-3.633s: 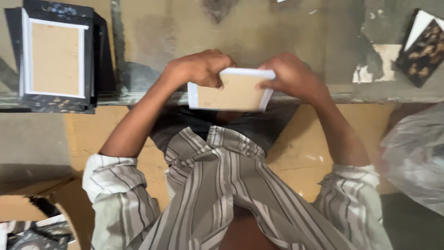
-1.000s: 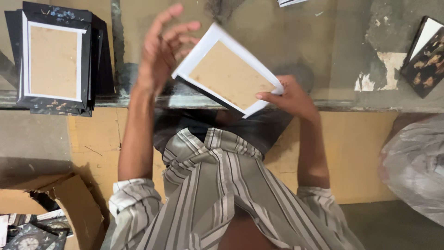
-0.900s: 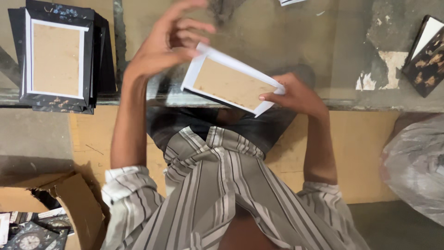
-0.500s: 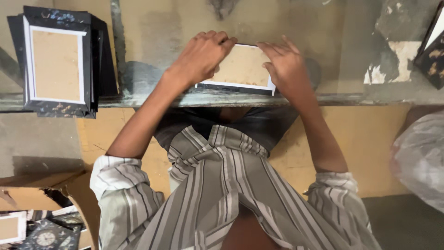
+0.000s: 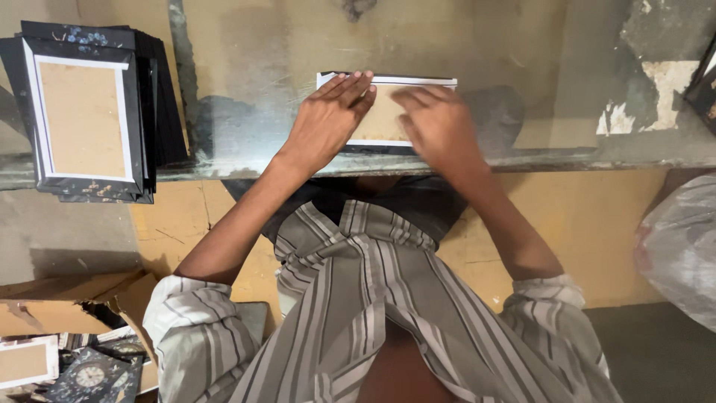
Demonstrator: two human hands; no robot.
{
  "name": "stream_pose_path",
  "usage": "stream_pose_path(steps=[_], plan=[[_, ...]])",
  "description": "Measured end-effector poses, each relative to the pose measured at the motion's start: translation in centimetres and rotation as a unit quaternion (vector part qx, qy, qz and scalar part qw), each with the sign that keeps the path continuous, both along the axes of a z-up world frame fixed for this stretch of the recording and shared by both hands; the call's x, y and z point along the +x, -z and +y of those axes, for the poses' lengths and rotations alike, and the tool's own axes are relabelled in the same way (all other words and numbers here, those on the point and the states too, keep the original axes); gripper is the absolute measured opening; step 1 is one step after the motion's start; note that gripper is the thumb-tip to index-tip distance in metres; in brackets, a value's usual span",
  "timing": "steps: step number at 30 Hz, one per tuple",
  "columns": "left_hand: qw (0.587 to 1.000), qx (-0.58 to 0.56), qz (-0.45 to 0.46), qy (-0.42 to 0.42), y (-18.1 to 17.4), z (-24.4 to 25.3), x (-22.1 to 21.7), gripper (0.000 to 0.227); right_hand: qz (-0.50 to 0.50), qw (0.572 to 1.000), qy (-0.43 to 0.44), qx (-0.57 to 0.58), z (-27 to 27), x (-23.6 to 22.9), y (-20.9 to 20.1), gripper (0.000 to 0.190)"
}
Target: The person assembles notebooks by placing a beige insert into a black cover with a clock design, pressing the edges to secure it, and stacking the finished units. The person repeats this process for multiple notebooks.
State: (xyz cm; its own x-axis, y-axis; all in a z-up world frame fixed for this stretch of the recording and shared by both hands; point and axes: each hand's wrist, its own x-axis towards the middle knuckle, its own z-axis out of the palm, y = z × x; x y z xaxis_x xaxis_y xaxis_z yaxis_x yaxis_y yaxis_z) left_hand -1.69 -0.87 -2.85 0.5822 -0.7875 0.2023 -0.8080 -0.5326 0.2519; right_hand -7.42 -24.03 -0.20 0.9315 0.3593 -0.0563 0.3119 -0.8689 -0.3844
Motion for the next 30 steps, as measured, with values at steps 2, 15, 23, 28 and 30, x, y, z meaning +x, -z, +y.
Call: stream_pose_path(steps=[2,15,23,28,30], plan=[[0.999,-0.023,0.016,-0.016,0.1,0.2,0.0,0.041,-0.063,0.997,-0.033,-0.015,1.4,-0.3,0.7,0.067],[0.971,0.014,0.003,-0.239,-4.4,9.4,0.7,0.045,0.025,0.953,0.266,-0.146,-1.0,-4.0,-0.5,0.106],[0.987,-0.028,0.058,-0.145,-2.6,-2.7,2.6,0.036,-0.031,0.953,0.301,0.014,3.7,-4.7,2.1,0.148],[0.92,0.006,0.388,-0.052,-2.7,1.0,3.3,0.062,-0.186,0.873,0.341,0.294,1.3,-7.3,2.5,0.113],[0.882,-0.011,0.47,0.005,-2.6,1.9,2.4,0.059,-0.091,0.743,0.352,0.563,0.5,-6.7,3.4,0.089]])
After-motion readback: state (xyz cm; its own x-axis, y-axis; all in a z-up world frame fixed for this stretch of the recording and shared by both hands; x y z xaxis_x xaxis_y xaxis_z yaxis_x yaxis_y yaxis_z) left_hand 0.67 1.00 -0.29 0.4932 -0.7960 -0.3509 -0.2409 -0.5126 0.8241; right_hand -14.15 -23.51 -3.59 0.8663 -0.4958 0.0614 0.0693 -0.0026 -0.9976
